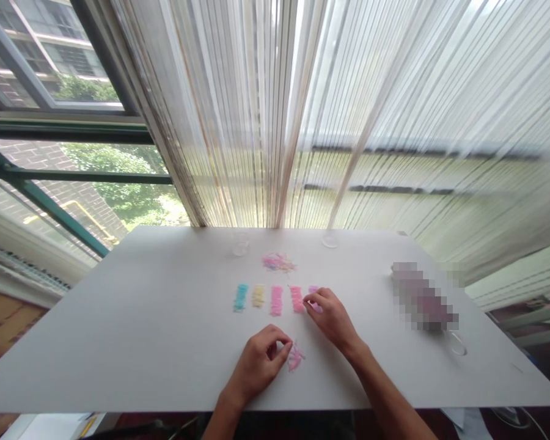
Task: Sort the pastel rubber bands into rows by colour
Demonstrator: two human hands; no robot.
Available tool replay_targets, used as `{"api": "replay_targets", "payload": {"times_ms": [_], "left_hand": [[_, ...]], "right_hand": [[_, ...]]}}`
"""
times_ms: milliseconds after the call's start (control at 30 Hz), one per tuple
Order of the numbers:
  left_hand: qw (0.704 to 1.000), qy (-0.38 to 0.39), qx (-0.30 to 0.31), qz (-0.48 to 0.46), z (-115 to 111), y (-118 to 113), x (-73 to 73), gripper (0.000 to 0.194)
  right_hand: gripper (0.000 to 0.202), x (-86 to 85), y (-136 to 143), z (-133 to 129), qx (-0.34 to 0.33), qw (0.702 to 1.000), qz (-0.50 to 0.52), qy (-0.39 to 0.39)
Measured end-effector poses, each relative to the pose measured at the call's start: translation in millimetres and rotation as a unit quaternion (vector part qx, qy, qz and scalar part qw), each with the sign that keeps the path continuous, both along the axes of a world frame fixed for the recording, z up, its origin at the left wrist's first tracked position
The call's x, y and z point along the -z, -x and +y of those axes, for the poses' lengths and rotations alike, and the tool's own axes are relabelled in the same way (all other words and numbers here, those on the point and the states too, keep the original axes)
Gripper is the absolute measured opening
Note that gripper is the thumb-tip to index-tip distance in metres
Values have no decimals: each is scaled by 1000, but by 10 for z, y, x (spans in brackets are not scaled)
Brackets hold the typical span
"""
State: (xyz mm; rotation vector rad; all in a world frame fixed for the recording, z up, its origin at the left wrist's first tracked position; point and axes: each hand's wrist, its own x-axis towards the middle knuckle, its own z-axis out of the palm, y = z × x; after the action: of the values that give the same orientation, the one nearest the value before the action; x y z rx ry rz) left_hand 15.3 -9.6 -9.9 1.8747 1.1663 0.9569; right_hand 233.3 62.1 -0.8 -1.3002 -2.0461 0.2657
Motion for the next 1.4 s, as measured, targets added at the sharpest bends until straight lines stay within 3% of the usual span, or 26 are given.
{"api": "replay_targets", "payload": {"times_ms": [367,767,967,1200,1400], "left_hand": [[1000,-1,-4,7,2,-5,-35,18],[1000,-4,-2,12,6,-6,-24,20],[1000,-6,-2,17,0,-10,-27,18],[1000,-10,-5,19,3,-15,-41,19],[1000,-20,-4,21,-9,-2,-29,18]], "right_hand": [[17,-83,-28,-152,-33,997,-68,-1],[19,-20,-3,-254,-12,997,-72,-17],[25,8,113,-417,-37,996,-79,6],[27,104,188,-360,-7,997,-81,6],[22,88,134,-451,-9,998,-56,11]]}}
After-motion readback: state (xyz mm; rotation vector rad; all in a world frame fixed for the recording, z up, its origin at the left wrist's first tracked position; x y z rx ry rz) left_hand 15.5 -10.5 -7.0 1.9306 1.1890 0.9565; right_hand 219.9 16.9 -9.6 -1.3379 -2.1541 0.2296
